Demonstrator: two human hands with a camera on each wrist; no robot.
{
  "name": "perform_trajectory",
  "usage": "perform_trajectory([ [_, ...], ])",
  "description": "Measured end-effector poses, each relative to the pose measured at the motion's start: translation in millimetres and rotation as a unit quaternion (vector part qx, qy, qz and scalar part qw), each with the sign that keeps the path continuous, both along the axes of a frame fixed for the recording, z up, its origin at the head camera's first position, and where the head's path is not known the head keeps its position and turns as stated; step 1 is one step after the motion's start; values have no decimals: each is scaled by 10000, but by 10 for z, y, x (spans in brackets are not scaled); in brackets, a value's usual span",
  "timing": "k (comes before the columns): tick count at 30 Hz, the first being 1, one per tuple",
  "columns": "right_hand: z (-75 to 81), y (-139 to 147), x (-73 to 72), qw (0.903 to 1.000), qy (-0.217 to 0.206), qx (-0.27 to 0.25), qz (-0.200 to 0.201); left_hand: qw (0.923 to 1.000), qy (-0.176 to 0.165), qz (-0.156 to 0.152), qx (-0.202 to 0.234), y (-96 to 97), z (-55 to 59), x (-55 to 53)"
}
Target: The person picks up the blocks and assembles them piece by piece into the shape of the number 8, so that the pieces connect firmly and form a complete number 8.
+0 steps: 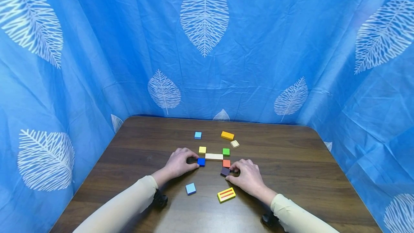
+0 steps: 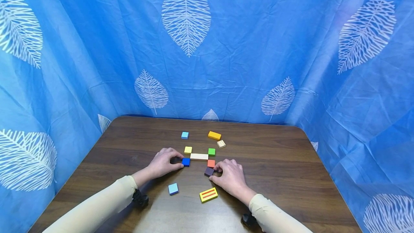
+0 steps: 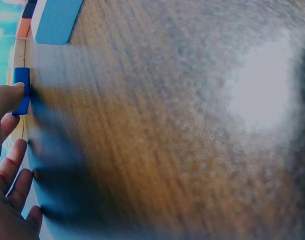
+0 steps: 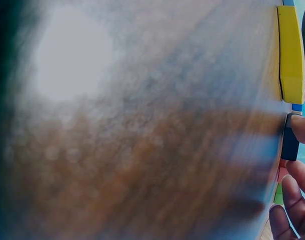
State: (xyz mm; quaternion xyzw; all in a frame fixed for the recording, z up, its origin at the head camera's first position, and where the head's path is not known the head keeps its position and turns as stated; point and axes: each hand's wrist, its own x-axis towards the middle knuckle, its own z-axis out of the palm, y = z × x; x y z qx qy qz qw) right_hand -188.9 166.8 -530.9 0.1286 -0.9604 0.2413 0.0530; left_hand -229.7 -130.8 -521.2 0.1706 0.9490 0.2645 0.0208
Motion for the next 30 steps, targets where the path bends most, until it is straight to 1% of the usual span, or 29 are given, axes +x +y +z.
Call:
perform_trajectory([
  [9, -14, 0, -3, 9999, -95, 42, -43, 10000, -47, -7, 21, -9, -15, 9],
  [14, -15, -3, -5, 10000, -57, 43, -54, 10000, -39, 39, 0, -4, -17, 5],
  [20, -9, -9, 0, 10000, -11, 40, -48, 9999, -128, 36, 26, -21, -3, 5],
  [24, -7, -13, 4, 10000, 15, 22, -37, 9997, -187, 67, 128, -64, 33, 13],
  [30, -11, -10, 7, 10000, 42, 6, -28, 9987, -207, 281, 360, -162, 125, 45],
])
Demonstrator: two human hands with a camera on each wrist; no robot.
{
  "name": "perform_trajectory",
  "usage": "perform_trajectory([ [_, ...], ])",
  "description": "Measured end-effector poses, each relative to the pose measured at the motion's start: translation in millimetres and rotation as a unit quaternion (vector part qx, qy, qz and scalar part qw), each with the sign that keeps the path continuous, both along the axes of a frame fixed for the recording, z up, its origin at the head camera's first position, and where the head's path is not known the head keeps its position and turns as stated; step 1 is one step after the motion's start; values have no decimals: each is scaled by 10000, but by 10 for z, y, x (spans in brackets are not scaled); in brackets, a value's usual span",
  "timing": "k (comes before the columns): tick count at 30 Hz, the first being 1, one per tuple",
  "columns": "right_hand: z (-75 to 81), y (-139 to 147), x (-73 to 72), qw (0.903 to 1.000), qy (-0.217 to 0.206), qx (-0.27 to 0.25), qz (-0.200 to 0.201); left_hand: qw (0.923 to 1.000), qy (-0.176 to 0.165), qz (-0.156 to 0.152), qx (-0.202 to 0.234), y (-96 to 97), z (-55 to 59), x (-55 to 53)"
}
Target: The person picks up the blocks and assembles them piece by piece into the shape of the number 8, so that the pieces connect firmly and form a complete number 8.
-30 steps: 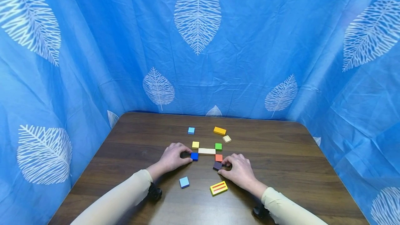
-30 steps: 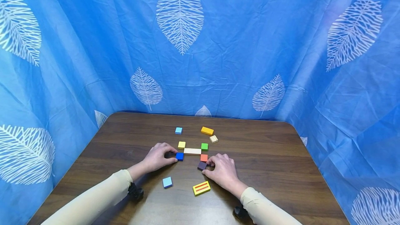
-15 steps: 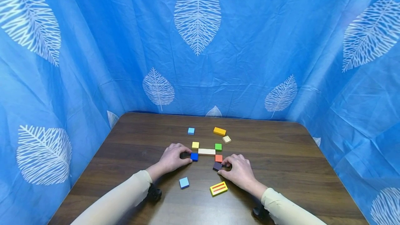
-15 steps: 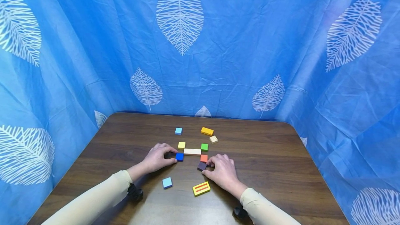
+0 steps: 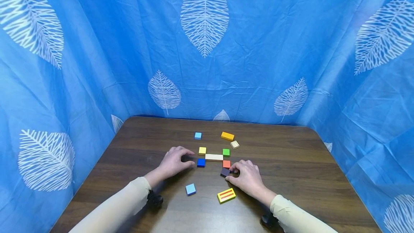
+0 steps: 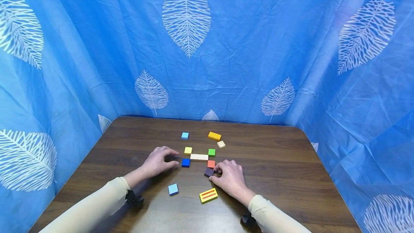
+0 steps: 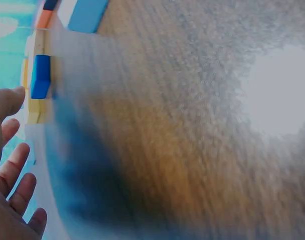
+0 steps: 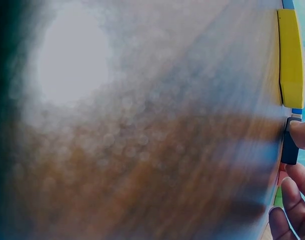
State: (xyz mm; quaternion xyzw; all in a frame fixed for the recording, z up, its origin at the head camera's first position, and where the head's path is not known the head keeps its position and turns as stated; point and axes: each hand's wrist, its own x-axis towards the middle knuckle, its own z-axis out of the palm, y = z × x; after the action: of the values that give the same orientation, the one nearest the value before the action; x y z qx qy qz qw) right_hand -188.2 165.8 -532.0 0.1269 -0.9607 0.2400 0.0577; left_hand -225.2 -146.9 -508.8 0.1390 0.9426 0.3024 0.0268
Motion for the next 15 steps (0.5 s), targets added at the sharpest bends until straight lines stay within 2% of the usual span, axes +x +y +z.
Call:
perform_trajectory([
  [7, 1, -5, 2, 10000, 24, 38, -1, 9999, -22, 115, 73, -97, 83, 91],
  [15, 3, -7, 19, 10000, -4, 10, -10, 9997, 192, -85, -88, -155, 99, 302],
])
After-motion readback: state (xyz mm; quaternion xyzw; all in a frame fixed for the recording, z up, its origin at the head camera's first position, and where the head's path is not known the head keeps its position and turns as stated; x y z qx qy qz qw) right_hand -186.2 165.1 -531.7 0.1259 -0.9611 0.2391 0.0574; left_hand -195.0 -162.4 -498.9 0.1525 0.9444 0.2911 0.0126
